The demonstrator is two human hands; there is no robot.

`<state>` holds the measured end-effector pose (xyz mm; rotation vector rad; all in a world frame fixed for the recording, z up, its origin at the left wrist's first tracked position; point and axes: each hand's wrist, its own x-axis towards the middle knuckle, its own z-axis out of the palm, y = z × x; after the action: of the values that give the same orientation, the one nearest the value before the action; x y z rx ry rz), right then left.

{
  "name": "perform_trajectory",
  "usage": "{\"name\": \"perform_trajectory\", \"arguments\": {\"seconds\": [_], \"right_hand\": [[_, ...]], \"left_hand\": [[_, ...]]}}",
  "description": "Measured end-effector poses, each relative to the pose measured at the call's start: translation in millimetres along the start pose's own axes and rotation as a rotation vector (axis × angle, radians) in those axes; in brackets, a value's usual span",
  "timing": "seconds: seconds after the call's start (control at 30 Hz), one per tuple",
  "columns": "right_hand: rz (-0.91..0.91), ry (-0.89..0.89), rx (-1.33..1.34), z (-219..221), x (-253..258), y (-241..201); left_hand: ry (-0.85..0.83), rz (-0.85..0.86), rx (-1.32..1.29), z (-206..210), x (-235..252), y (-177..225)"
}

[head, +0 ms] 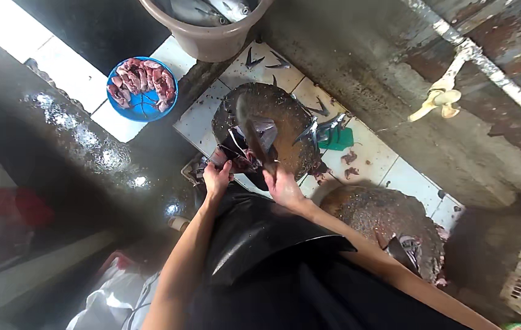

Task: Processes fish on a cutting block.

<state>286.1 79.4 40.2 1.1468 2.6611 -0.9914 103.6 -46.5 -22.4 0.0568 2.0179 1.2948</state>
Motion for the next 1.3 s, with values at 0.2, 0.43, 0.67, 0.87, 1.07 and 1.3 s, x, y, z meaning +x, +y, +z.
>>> {"name": "perform_trajectory", "arguments": {"seconds": [0.2,0.43,0.67,0.87,1.07,1.3], "right_hand": [[0.188,-0.28,-0.064,2,8,11],[0.315,-0.11,0.074,-17,20,16],[-0.247,0.372,0.495,-60,15,-36],[0.093,-0.161,-0.202,15,43,-20],[0.099,-0.209,-0.189,3,72,-70],[0.082,-0.068,-0.3,-4,74,-35]], "left_hand": [[0.097,0.179,-0.106,-9,-1,-3],[-0.341,0.21,0.203,-33,17,48],[-0.122,0.032,0.537,-23,32,21],[-0.074,0.213,0.566,-22,21,21],[-0.344,0.364,0.974,-6,-20,13],[-0.119,0.101,0.431,-56,4,-71]]}}
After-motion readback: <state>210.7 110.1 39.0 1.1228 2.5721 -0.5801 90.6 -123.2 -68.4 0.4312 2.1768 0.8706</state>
